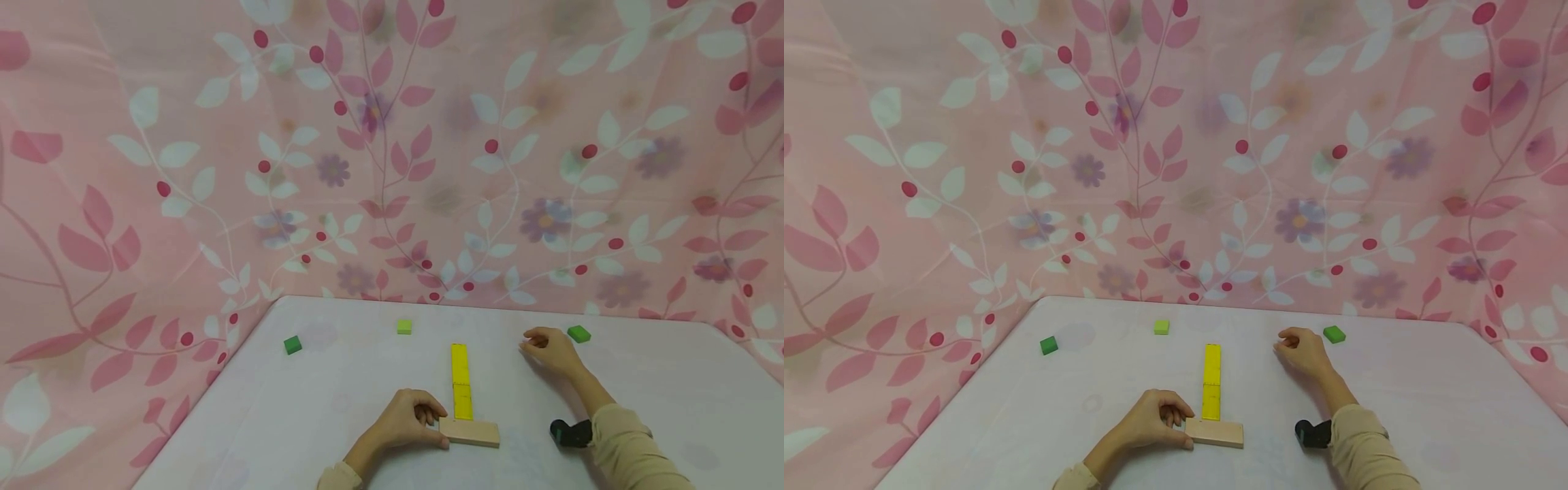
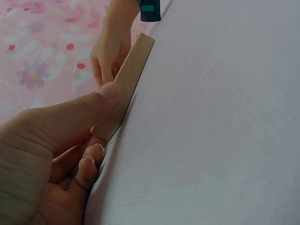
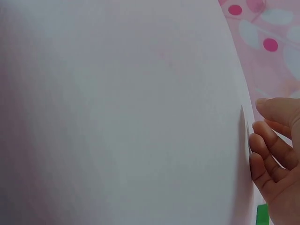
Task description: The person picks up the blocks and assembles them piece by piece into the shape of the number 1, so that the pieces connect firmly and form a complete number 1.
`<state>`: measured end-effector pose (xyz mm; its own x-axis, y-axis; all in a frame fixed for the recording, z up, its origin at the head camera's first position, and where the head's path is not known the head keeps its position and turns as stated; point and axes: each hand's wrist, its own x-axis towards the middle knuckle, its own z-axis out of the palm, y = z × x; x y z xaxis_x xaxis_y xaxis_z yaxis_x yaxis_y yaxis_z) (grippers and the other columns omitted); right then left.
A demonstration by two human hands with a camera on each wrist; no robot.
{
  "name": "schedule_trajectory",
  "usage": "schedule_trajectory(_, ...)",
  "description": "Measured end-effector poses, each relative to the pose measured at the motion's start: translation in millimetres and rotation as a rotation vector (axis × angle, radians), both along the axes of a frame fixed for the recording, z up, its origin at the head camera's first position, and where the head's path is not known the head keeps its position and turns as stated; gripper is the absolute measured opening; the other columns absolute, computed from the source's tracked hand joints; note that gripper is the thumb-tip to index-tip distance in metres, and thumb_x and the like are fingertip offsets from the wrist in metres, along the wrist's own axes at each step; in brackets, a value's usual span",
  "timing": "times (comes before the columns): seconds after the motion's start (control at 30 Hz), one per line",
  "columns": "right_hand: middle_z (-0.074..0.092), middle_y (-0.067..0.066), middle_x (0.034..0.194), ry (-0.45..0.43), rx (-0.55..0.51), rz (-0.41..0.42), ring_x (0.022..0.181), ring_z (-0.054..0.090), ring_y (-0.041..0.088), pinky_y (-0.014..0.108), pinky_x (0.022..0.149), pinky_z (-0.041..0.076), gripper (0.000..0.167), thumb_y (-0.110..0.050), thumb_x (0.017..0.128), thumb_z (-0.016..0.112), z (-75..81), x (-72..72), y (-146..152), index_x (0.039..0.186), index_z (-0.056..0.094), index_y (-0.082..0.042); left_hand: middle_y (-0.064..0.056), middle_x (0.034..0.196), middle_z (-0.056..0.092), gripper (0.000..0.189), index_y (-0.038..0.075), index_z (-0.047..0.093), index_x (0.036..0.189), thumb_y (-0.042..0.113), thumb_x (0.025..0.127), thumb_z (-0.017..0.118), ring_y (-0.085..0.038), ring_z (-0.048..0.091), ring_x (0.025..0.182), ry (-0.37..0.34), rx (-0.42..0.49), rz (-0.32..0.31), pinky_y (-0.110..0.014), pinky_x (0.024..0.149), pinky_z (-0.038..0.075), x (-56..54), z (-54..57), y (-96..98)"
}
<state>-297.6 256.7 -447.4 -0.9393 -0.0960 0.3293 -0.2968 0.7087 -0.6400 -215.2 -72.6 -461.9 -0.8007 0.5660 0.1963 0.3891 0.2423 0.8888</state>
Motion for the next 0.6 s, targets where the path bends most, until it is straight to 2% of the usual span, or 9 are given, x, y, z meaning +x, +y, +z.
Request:
schedule_trajectory(0.23, 0.067, 0.012, 0.081, -0.015, 0.008, -0.028, 0.077, 0.062, 0.024, 0.028, 0.067, 0.049, 0.027, -0.009, 0.083, 0.07, -0.1, 4.6, 17, 0.101, 0.064, 0.011, 0.008, 0.068, 0.058, 0.03, 0.001, 0.071, 0.086, 0.009, 0.062, 0.087, 0.002, 0.045, 0.055, -0.023, -0.017, 0.008, -0.012, 0.05, 0.039, 0.4, 0.6, 0.5)
schedule_trajectory(0.4, 0.067, 0.012, 0.08, 0.004, 0.031, -0.054, 0.076, 0.062, 0.025, 0.026, 0.065, 0.048, 0.027, -0.009, 0.082, 0.07, -1.2, 5.9, 29, 0.1, 0.065, 0.01, 0.009, 0.067, 0.058, 0.03, 0.002, 0.071, 0.086, 0.009, 0.062, 0.086, 0.002, 0.045, 0.055, -0.018, -0.022, 0.006, -0.012, 0.051, 0.039, 0.5, 1.1, 0.2)
schedule_trajectory(0.6, 0.066, 0.012, 0.08, 0.028, 0.054, -0.097, 0.076, 0.062, 0.027, 0.029, 0.067, 0.047, 0.026, -0.01, 0.081, 0.072, 0.0, 9.1, 40, 0.098, 0.066, 0.008, 0.009, 0.067, 0.057, 0.029, 0.002, 0.071, 0.086, 0.009, 0.062, 0.086, 0.002, 0.045, 0.055, -0.017, -0.024, 0.002, -0.013, 0.051, 0.039, -0.1, 0.9, 0.0)
